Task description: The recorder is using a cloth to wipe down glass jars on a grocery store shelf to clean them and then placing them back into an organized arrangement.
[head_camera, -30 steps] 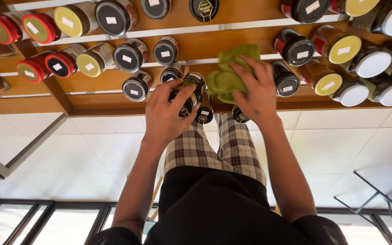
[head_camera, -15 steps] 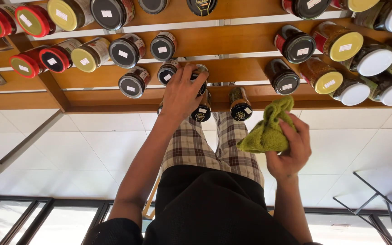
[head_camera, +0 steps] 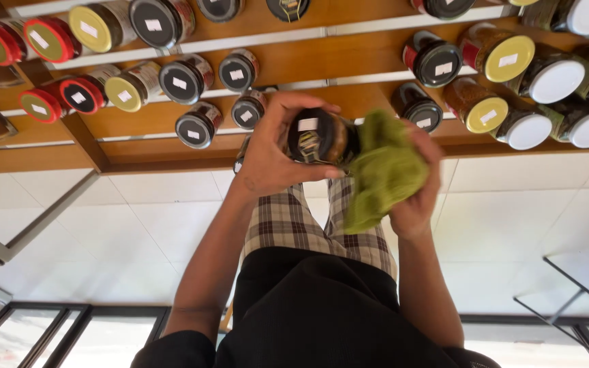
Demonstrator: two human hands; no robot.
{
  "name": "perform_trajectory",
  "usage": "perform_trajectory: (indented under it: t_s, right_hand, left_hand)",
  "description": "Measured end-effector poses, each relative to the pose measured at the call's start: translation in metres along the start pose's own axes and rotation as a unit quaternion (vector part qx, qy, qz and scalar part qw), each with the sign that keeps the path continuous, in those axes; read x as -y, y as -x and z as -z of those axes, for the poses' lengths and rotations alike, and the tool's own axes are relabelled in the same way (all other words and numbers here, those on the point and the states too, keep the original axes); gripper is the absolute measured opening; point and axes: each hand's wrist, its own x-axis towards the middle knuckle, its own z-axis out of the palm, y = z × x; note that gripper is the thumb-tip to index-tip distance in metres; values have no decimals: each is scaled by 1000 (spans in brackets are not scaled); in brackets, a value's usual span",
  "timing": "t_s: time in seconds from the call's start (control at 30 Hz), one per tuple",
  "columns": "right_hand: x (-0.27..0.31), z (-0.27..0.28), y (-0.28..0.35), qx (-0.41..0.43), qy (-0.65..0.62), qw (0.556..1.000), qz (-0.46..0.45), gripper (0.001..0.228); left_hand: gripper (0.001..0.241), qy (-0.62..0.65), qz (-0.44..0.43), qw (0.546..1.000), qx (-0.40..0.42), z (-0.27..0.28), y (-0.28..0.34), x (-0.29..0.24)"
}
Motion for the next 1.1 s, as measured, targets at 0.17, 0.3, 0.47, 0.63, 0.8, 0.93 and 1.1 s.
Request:
perform_trajectory:
  t_s: [0.17,0.3,0.47,0.63,0.8,0.93,1.1]
  right_hand:
    - [-16,-27,-2,134,243,955,106,92]
    - [-31,-24,-2,73,246,958,127,101]
    - [-17,-33,-12,168,348,899,204,111]
    - [-25,-23,-16,252,436,833,230,103]
    - [-35,-27,-18,250,393,851,242,102]
    - [-33,-23,-13,242,410,843,249,104]
    - [4,-38,-24,258,403,876,64,116]
  left_hand:
    - [92,133,61,988,-50,-12,-4,-10]
    - [90,229,102,962,-106,-14,4,13]
    - [81,109,76,986,-102,-18,26,35]
    - [90,158,166,969,-92,-12,47,49]
    - [106,448,252,856,-60,-4,64,51]
    - [92,73,137,985,-77,-10,56,35]
    - [87,334,167,922,-102,-8,62,39]
